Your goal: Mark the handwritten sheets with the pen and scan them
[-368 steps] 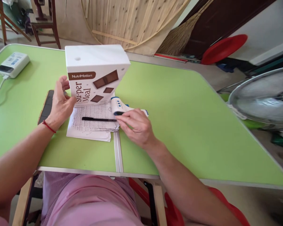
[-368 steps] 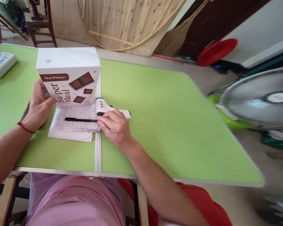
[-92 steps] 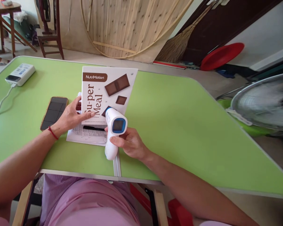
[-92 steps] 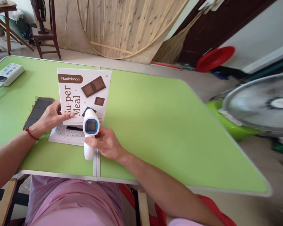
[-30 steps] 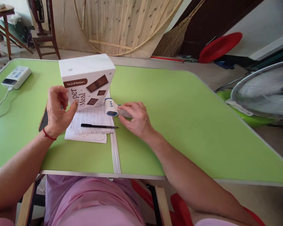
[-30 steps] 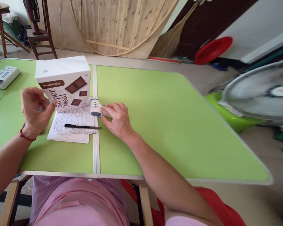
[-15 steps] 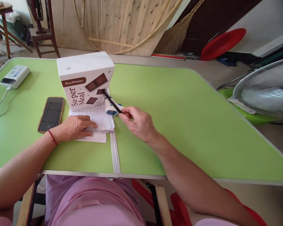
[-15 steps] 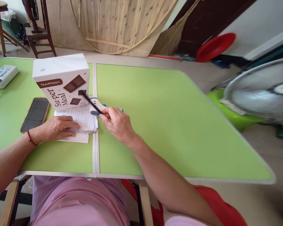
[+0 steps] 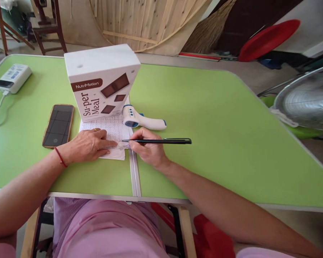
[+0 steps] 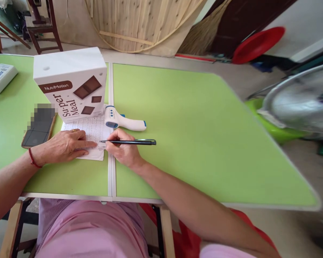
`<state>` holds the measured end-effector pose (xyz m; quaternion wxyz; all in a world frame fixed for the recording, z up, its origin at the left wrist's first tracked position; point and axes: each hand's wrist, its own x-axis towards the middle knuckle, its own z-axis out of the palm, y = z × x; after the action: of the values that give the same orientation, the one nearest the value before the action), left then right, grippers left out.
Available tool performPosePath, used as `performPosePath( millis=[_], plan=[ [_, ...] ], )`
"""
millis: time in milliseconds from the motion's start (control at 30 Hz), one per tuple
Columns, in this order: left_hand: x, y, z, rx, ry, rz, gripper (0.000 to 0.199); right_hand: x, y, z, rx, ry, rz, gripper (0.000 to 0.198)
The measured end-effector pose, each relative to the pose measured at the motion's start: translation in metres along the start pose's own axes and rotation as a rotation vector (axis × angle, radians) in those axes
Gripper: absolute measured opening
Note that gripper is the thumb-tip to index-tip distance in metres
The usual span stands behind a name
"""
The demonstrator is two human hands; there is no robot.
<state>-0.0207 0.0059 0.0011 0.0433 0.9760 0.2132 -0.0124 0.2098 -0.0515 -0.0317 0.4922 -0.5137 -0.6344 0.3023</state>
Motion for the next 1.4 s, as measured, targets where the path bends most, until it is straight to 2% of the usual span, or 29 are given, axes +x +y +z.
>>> performPosePath(
  millis=[200, 933, 1400],
  plan=[
    [0.0004, 0.001, 0.0013, -0.012, 0.028, 0.018, 0.034, -0.002, 0.0007, 0.0004, -0.073, -0.049, -0.103, 0.013],
    [0.0007, -0.0009, 0.0021, -0.023, 0.048, 0.025, 0.034, -0.0004, 0.0042, -0.0001, -0.115, -0.104, -0.13, 0.014],
    [0.0004, -0.001, 0.0022, -0.016, 0.051, 0.028, 0.034, -0.0015, 0.0049, 0.0003, -0.131, -0.06, -0.122, 0.015]
  ],
)
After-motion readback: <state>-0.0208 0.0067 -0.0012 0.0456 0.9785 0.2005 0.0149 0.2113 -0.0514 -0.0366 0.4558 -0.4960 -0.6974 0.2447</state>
